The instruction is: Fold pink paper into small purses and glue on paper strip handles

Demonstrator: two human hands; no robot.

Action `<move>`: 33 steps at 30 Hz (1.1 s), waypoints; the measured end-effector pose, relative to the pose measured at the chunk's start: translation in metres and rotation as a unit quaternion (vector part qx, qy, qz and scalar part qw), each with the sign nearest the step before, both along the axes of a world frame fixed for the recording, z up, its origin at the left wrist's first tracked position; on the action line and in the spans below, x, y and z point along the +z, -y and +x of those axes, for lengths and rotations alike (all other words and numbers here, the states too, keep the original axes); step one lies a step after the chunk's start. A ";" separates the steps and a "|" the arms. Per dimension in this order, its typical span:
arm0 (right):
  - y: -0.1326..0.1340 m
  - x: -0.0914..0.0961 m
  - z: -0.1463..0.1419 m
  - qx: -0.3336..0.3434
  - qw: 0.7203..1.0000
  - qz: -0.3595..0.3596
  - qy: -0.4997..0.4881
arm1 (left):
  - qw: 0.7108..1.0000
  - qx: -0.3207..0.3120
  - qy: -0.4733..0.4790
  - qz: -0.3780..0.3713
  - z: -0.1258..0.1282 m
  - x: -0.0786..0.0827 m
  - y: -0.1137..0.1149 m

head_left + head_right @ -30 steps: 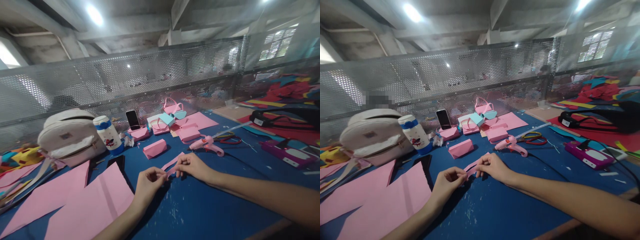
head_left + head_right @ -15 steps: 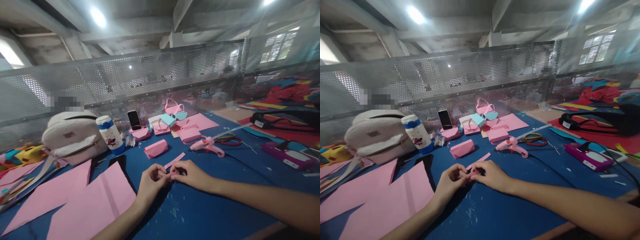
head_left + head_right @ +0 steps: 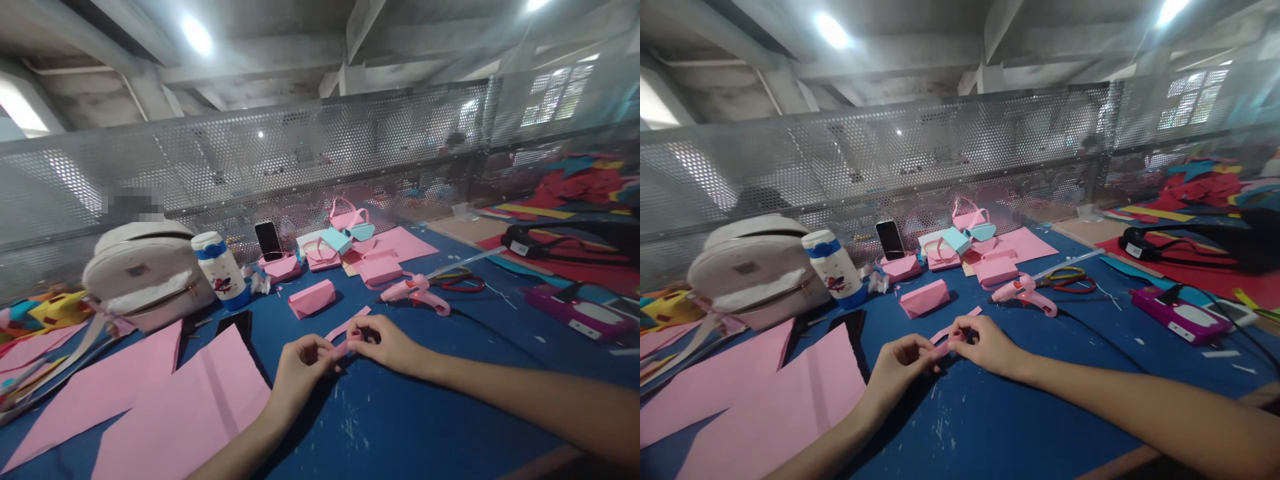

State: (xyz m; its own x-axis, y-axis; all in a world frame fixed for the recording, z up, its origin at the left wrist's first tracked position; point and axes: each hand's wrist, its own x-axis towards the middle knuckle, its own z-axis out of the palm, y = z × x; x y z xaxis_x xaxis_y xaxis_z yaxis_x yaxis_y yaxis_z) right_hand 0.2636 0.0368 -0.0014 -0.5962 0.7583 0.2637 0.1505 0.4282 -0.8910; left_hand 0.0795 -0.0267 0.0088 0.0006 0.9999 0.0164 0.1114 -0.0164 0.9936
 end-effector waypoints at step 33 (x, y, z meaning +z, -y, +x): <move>0.004 0.007 0.005 0.080 0.990 0.064 0.094 | 0.993 -0.089 -0.078 0.016 -0.004 0.008 0.010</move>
